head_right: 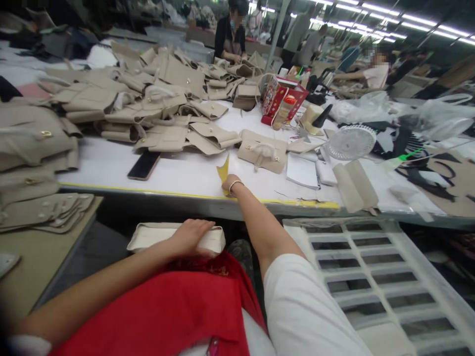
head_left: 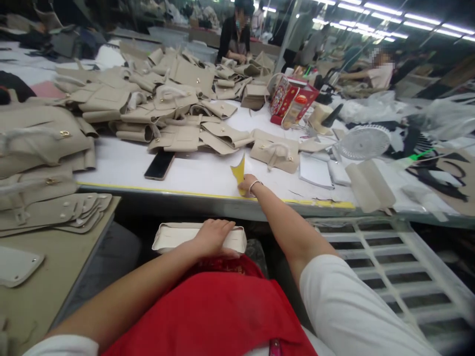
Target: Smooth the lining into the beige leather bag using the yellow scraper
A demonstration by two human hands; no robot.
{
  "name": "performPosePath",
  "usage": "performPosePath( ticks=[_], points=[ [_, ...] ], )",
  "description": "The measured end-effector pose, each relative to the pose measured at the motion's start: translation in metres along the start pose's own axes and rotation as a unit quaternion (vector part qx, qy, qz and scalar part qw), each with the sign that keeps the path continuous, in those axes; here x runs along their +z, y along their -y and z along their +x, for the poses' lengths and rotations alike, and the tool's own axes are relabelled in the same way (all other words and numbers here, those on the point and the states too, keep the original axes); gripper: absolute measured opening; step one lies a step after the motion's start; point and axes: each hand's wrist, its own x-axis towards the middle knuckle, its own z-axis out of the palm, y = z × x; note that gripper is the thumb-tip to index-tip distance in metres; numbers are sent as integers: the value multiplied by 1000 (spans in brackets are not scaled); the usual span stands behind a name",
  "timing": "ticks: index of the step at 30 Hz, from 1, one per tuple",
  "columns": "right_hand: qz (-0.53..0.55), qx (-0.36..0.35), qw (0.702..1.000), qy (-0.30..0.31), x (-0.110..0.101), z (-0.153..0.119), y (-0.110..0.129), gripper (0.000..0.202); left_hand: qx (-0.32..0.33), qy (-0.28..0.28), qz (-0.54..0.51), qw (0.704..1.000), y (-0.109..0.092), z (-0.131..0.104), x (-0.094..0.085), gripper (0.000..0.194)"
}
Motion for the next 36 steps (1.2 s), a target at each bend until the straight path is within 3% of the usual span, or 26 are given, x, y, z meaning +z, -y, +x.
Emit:
performPosePath(
  ticks=[4,8,10,13,15,18,21,25,27,30,32,36],
  points=[
    [92,-47,994,29,-6,-42,-24,11,7,32,-14,999,-1,7,-5,84],
    [229,-63,967,95,-24,-120,-80,17,4,49,-41,998,1,7,-11,81],
    [295,-27,944,148,-28,-158,-108,28,3,54,-56,997,2,6,-13,82],
    [265,26,942,203,-21,-196,-133,39,-19,60,-104,993,4,9,-15,71],
    [211,34,950,228,-8,-203,-134,43,-70,53,-161,983,7,15,-16,59],
    [135,14,962,237,10,-192,-118,47,-125,27,-280,952,12,29,-13,49],
    [32,-46,978,202,15,-174,-87,43,-137,11,-407,903,17,42,-7,46],
    [-100,-108,981,128,6,-166,-52,41,-169,8,-480,861,23,49,-7,52],
    [-114,-115,981,106,0,-172,-47,44,-184,36,-555,810,27,50,-11,58],
    [-75,-124,981,130,-6,-188,-58,43,-196,76,-665,717,28,51,-16,59],
    [-44,-114,981,152,-5,-199,-73,43,-162,90,-674,715,24,53,-16,52],
    [14,-77,988,135,6,-210,-93,36,-85,92,-628,768,2,62,-14,39]
  ],
)
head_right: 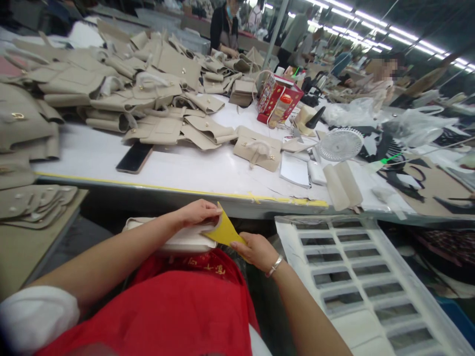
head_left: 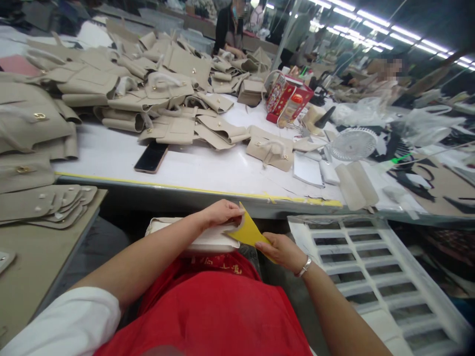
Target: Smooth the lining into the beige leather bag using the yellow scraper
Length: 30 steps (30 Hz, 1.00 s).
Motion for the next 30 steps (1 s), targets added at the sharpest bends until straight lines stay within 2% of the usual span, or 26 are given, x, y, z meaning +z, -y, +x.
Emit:
performPosePath(
  ticks=[2,4,6,8,10,13,15,17,19,21,24,30],
  points=[
    [44,-11,999,-30,8,2,1,28,22,-22,55,998,-6,3,11,34],
    [116,-36,990,-69,16,8,9,28,38,-42,100,993,-11,5,19,32],
    [233,-57,966,-98,22,14,19,36,40,-50,126,990,-14,6,24,32],
    [342,-49,931,-116,28,18,28,38,33,-51,150,987,-13,6,26,31],
    [378,-18,914,-146,33,21,34,35,18,-64,172,983,-10,6,27,30],
    [314,-5,925,-214,38,21,34,30,11,-92,178,980,-4,7,27,28],
    [255,-6,933,-255,38,23,30,31,15,-83,165,983,-1,9,23,28],
    [176,10,948,-265,37,27,25,33,3,-88,134,987,1,10,15,29],
    [63,42,972,-221,35,34,23,38,-32,-116,102,988,4,11,4,30],
    [-56,64,985,-150,33,45,23,46,-63,-127,67,988,6,10,-5,30],
    [-175,58,978,-93,30,60,26,57,-81,-85,16,993,10,8,-13,34],
    [-287,7,956,-59,16,72,32,55,-147,-41,10,988,12,12,-20,51]
  ],
)
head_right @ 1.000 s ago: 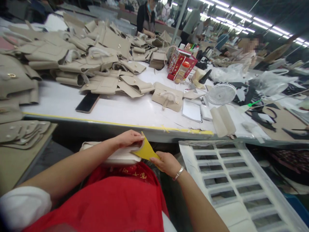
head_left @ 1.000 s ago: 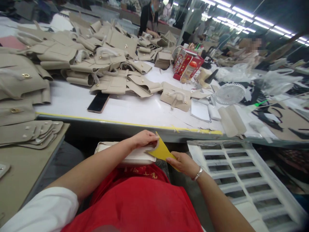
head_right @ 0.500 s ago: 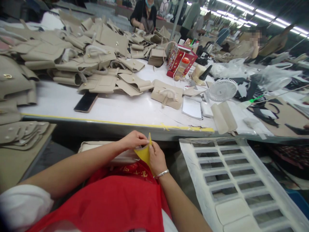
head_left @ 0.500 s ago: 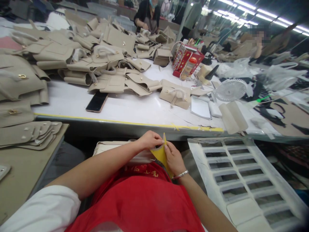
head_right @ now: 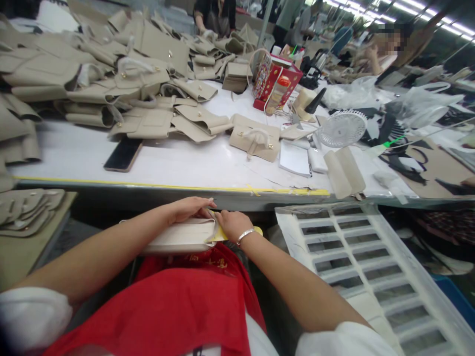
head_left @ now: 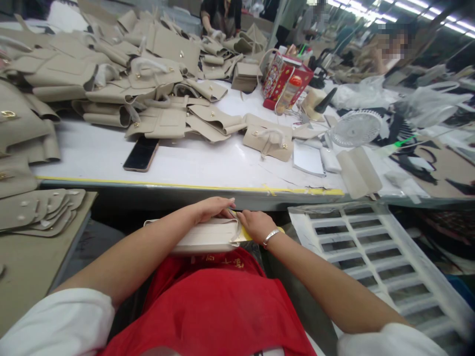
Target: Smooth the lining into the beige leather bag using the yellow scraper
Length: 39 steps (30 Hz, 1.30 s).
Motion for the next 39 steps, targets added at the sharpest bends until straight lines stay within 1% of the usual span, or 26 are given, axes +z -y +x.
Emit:
performPosePath(
  ticks=[1,3,6,9,14,18,21,25,28,32,34,39],
  points=[
    [-9,-9,1000,4,-2,1,0,55,-3,14,1,1000,0,0,-2,50],
    [-26,-21,999,7,-6,2,1,54,11,45,12,999,0,0,-5,44],
    [-42,-35,998,7,-9,3,2,51,33,52,59,996,1,-4,-8,36],
    [-49,-60,997,-3,-10,6,3,48,29,54,87,994,3,-8,-11,36],
    [-61,-111,992,-13,-12,11,1,47,21,77,117,990,4,-13,-16,41],
    [-63,-142,988,-2,-14,15,-2,47,17,62,193,979,2,-17,-15,43],
    [-67,-161,985,16,-16,19,-3,48,29,55,254,965,2,-21,-16,43],
    [-72,-199,977,28,-18,26,-2,46,46,68,314,946,2,-26,-22,42],
    [-72,-245,966,27,-21,34,2,46,46,71,341,936,4,-31,-29,42],
    [-77,-304,949,27,-24,47,13,46,55,61,370,925,6,-42,-37,43],
    [-85,-324,942,27,-25,54,20,47,50,48,389,919,7,-49,-42,45],
    [-94,-370,924,17,-30,72,47,49,37,-8,426,904,14,-74,-59,50]
  ],
)
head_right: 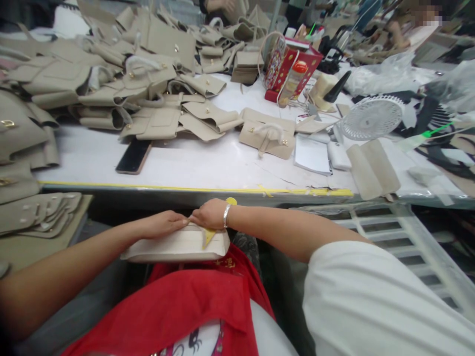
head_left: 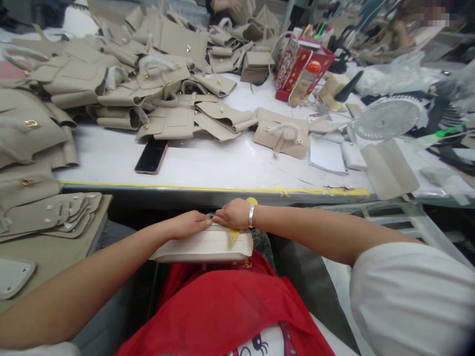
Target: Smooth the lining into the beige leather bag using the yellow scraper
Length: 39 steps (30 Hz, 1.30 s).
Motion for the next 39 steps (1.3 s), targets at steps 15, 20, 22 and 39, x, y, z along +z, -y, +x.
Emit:
performPosePath(
  ticks=[15,20,22,39],
  points=[
    [-57,181,978,-82,-39,-36,-8,45,-26,-196,186,962,-20,-51,26,82],
    [-19,294,954,-51,4,-111,3,46,74,-132,237,960,-50,-16,54,98],
    [2,314,948,-49,26,-123,23,45,80,-140,255,953,-61,1,66,103],
    [65,411,903,-108,59,-99,72,43,133,-263,243,924,-53,15,90,108]
  ],
)
